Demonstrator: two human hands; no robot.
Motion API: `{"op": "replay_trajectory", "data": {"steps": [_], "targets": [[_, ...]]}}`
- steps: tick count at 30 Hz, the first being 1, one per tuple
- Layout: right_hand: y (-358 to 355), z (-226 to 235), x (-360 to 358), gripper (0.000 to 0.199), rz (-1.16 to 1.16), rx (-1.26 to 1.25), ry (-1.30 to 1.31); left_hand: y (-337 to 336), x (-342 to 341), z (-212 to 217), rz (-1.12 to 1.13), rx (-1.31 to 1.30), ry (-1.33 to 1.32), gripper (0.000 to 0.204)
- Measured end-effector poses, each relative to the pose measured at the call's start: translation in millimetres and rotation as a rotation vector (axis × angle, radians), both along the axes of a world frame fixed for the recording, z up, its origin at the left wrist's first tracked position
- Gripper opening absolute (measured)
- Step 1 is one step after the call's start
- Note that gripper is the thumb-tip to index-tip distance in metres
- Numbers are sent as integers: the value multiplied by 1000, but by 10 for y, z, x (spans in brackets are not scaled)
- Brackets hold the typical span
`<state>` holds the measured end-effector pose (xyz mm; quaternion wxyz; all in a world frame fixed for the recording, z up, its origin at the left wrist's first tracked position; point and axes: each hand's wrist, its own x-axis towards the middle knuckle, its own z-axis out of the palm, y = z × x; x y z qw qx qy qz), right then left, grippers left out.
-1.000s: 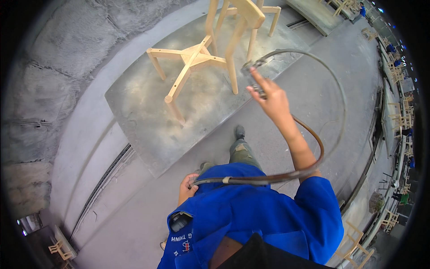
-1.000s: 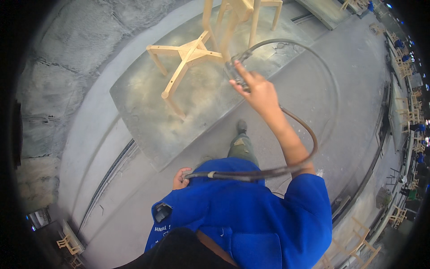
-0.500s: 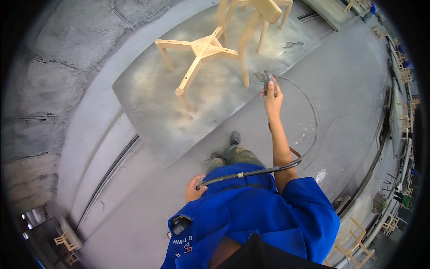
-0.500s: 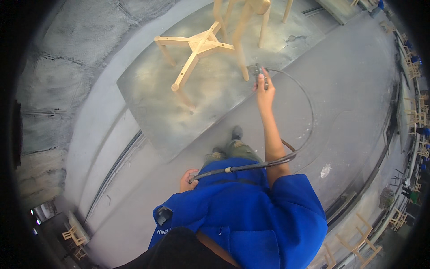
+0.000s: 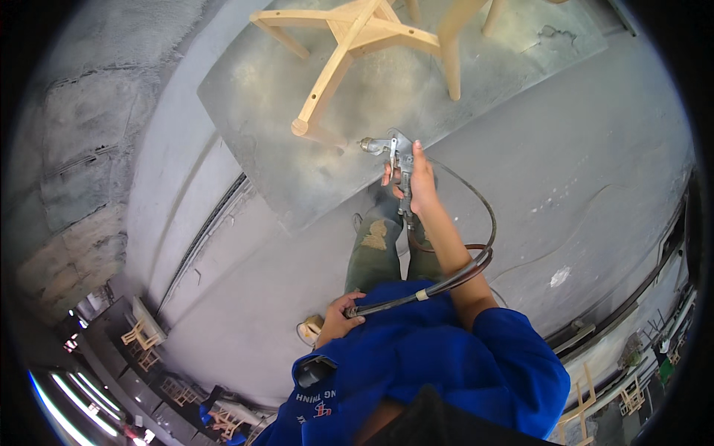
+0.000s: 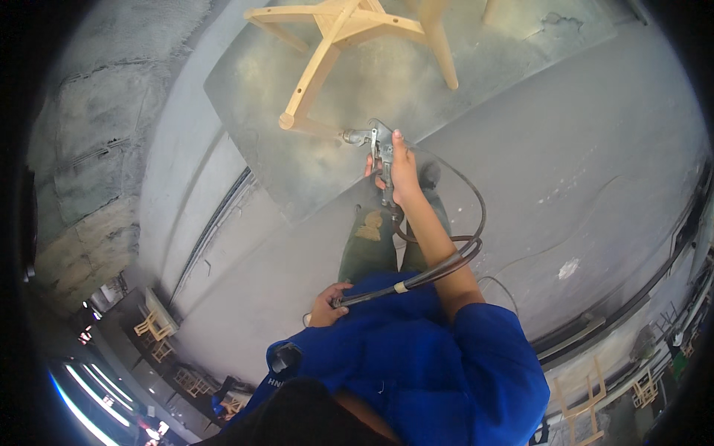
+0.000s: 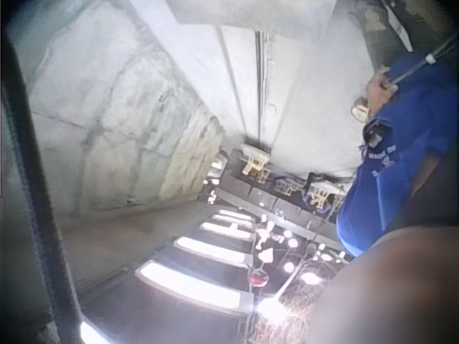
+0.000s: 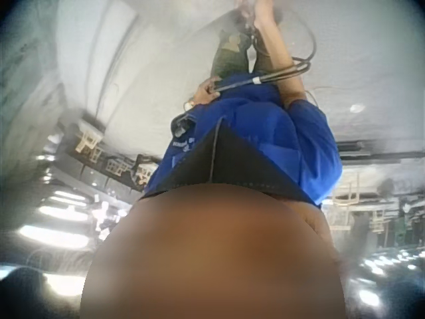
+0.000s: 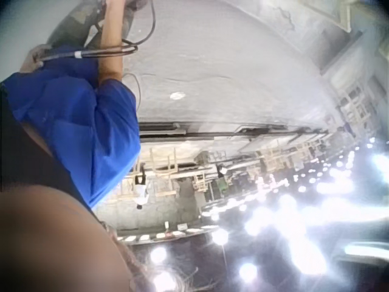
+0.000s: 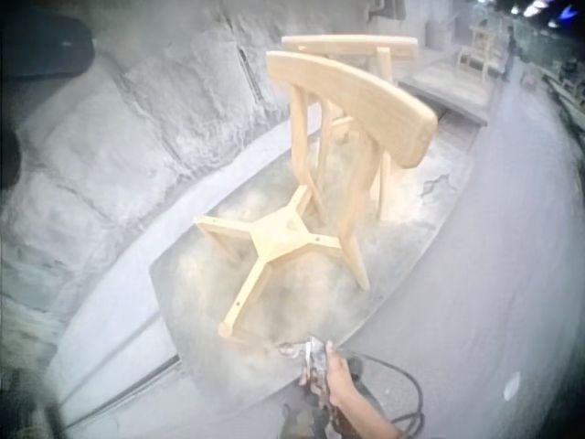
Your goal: The person uses a spray gun to apply finish to wooden chair frames on a factory floor. They lift and reposition each chair to coat all sides, then move to the next unit and repeat the process.
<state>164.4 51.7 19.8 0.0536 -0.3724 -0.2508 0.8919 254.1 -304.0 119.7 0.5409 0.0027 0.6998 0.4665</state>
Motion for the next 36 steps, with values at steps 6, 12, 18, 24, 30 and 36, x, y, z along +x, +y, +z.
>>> {"op": "replay_trajectory", "data": {"steps": [6, 12, 18, 24, 30, 36], "targets": [[-396, -1209, -197, 55, 3, -46, -292, -217, -139, -392, -97, -108, -25, 59], [-548, -1917, -408, 53, -55, 93, -456, -293, -524, -620, -132, -150, 9, 48], [-517, -1740, -1147, 63, -200, -47, -155, -53, -1199, -463, -430, -347, 110, 36], [-423, -1794, -2157, 69, -347, -331, 298, 116, -1590, -516, -427, -375, 91, 37], [-495, -2073, -2577, 65, -517, -151, 15, -191, -1971, -802, -278, -241, 217, 38], [-508, -2221, -1949, 58, -472, 52, -254, -9, -2738, -1133, -393, -125, 742, 41]]}}
